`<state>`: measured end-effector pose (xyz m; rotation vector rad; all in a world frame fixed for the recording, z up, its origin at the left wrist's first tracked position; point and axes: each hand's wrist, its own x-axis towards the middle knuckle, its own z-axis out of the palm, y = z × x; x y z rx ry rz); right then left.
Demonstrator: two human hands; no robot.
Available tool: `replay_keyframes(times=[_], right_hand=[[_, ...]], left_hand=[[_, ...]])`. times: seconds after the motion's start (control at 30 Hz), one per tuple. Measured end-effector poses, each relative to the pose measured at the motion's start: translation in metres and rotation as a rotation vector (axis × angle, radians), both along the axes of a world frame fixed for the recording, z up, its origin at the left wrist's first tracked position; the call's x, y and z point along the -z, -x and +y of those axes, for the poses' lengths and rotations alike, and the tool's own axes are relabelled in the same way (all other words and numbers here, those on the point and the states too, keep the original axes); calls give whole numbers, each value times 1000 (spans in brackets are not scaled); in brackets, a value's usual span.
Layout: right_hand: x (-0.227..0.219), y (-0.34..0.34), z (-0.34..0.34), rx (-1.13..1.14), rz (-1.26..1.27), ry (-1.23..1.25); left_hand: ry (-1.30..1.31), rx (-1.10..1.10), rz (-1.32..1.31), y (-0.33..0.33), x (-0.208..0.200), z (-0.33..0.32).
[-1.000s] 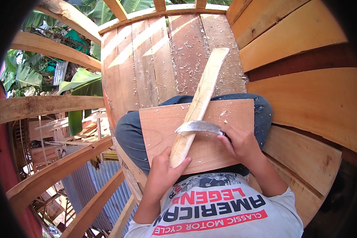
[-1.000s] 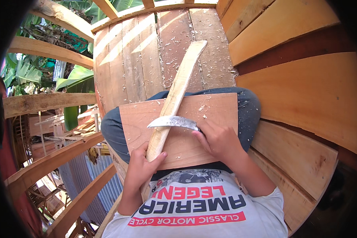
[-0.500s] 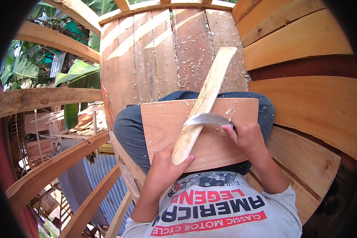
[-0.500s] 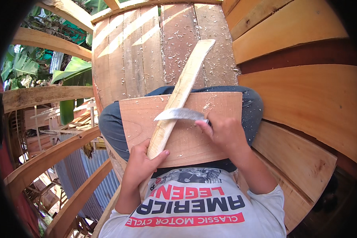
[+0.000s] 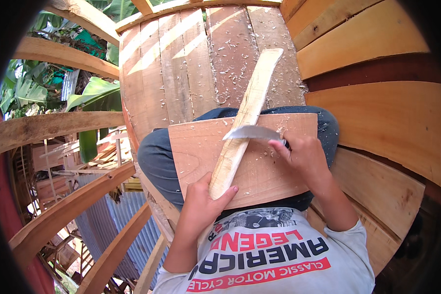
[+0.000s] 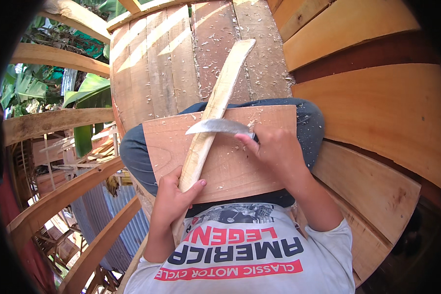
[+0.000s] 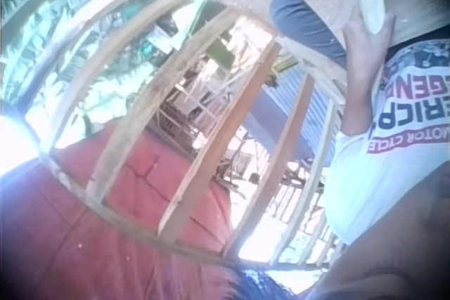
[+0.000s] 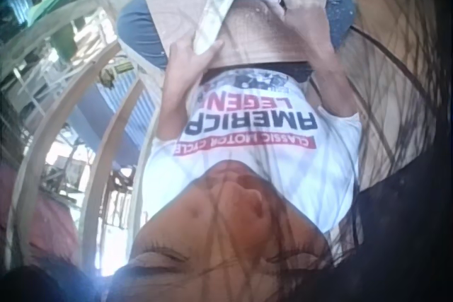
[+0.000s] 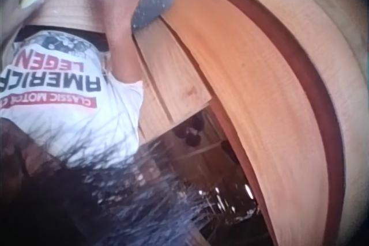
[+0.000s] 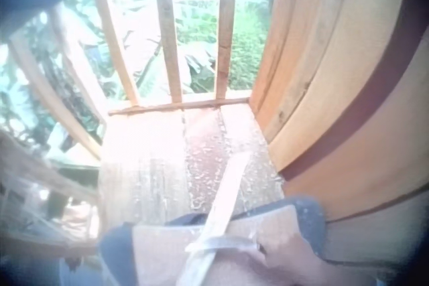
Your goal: The person is sitting cross-legged on a wooden platform, using a curved knife to shave and shape a long piece of wood. They hold the wood with their left hand and use the knife with their right hand to remove thin strips of wood, creating shavings that fall onto a board placed on their lap.
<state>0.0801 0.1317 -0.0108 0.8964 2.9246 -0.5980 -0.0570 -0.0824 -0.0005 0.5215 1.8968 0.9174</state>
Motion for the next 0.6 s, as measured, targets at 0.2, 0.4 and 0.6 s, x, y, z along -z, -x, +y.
replay_keyframes(times=[0.2, 0.4, 0.6], right_hand=[[8, 5, 16, 63, 51, -45], [9, 7, 15, -45, 106, -66], [-1, 3, -12, -153, 71, 18]], left_hand=[[35, -6, -50, 1, -1, -2], [-29, -14, -43, 1, 2, -8], [80, 5, -114, 7, -7, 0]])
